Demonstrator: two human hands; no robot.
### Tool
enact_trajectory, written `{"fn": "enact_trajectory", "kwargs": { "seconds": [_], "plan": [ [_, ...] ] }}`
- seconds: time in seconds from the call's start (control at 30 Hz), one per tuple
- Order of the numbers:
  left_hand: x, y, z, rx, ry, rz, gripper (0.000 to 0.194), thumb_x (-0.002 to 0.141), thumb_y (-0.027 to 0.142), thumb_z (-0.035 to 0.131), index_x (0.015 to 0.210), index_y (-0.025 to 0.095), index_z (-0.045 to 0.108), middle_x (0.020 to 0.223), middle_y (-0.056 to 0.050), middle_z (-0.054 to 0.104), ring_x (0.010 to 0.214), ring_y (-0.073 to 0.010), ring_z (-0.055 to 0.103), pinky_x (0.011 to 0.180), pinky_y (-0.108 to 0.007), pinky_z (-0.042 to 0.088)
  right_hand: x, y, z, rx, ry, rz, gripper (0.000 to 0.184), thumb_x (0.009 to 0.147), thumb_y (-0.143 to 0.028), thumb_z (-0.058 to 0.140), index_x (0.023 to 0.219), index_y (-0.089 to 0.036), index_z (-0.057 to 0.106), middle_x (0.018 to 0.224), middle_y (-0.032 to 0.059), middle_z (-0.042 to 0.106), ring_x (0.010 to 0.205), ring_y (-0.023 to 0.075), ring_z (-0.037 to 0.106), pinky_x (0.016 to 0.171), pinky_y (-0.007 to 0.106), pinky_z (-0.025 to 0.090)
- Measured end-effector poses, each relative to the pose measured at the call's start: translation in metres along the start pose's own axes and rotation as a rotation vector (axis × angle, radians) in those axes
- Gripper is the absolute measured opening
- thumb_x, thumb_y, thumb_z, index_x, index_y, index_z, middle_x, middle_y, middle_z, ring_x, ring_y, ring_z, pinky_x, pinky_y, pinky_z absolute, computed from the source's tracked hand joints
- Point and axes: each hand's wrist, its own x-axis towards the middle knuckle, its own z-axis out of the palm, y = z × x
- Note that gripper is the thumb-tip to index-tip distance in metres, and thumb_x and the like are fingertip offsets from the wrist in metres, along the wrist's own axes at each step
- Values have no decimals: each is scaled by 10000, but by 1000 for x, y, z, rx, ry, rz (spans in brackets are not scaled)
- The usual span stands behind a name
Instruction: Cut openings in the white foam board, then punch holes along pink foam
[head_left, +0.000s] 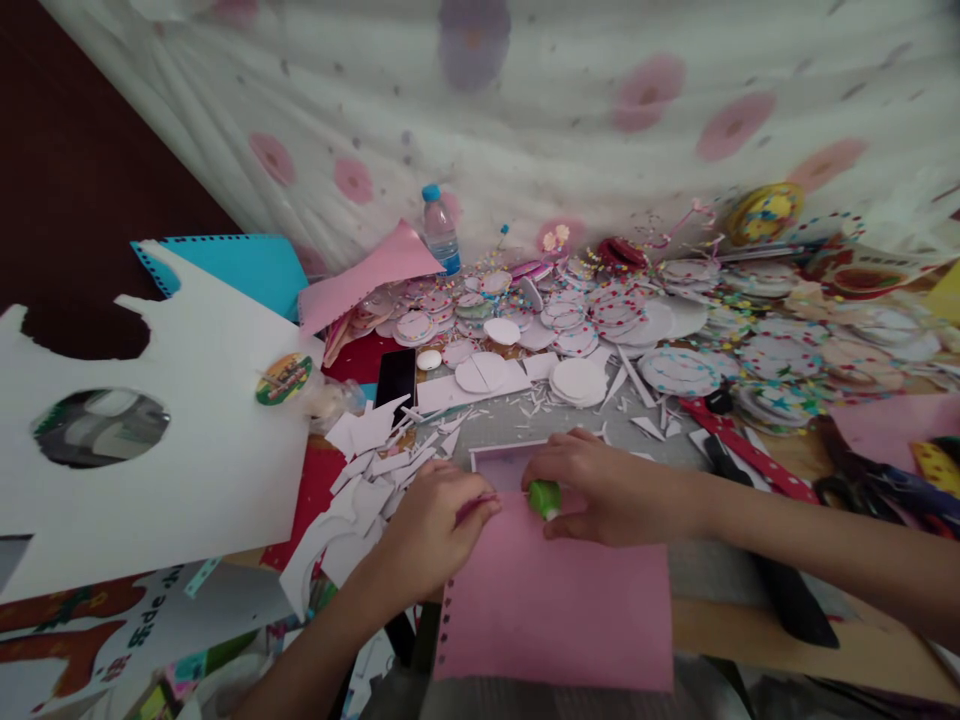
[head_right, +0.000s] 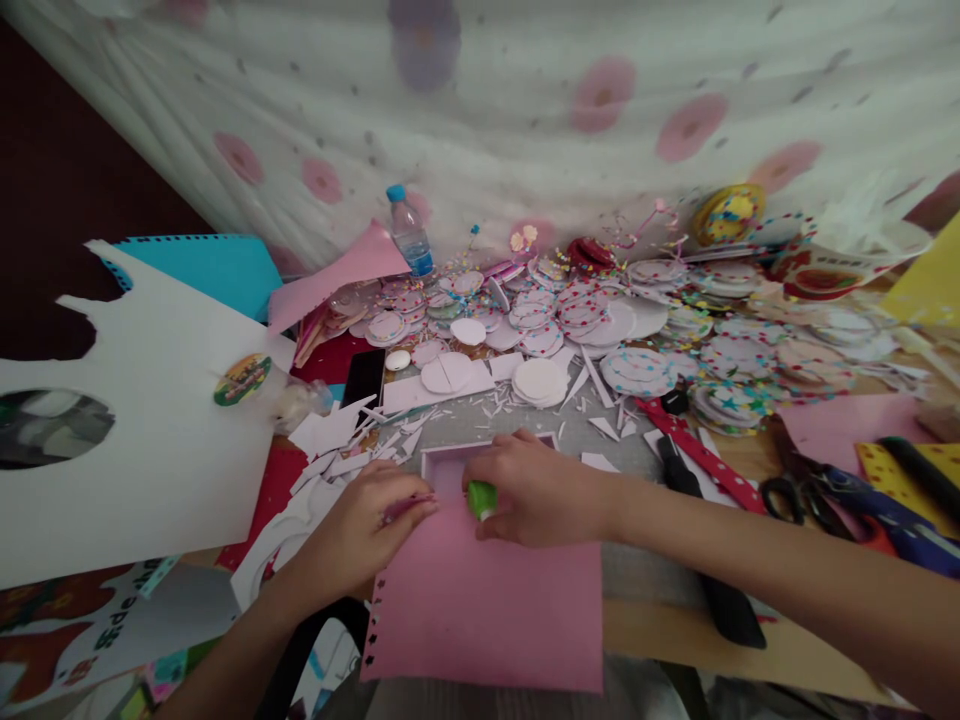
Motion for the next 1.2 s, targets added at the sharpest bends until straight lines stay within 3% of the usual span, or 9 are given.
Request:
{"fn": "enact_trajectory", "kwargs": {
  "seconds": [0.43,0.77,0.97,1.1,1.2],
  "plan": [
    [-2,-3,1,-15,60,15,214,898,187,532,690,182,584,676,24,626,713,-148,539,796,-299,357,4,-3,-2,-36,5,20,213,756,-291,709,924,-186,633,884,34,657,903,230,556,816,363,339],
    [-3,-8,8,-69,100,34,181,897,188,524,748,202,625,723,31,671,703,-140,567,841,-322,371,9,-2,4,-41,54,-3,153,707,-234,741,776,-184,614,776,13,665,862,213,529,754,331,281],
    [-4,0,-2,159,-42,91,186,878,338,559,801,191,643,748,-21,670,780,-203,602,854,-384,387,11,-5,6,-94,33,3,109,704,-205,693,756,-173,603,793,46,671,860,225,534,745,339,273],
    [5,19,-4,241,-61,91,508,713,597,673,981,169,619,967,-90,677,945,-294,596,885,-443,401,15,-7,7,-124,47,-19,108,686,-187,665,768,-163,598,798,59,662,842,220,534,742,338,276],
    [18,27,4,217,-43,59,667,634,591,735,1086,128,571,1019,-120,671,962,-316,604,861,-438,430,17,-8,7,-153,95,-35,129,690,-209,656,792,-154,600,818,76,655,821,218,529,739,336,278]
  ]
}}
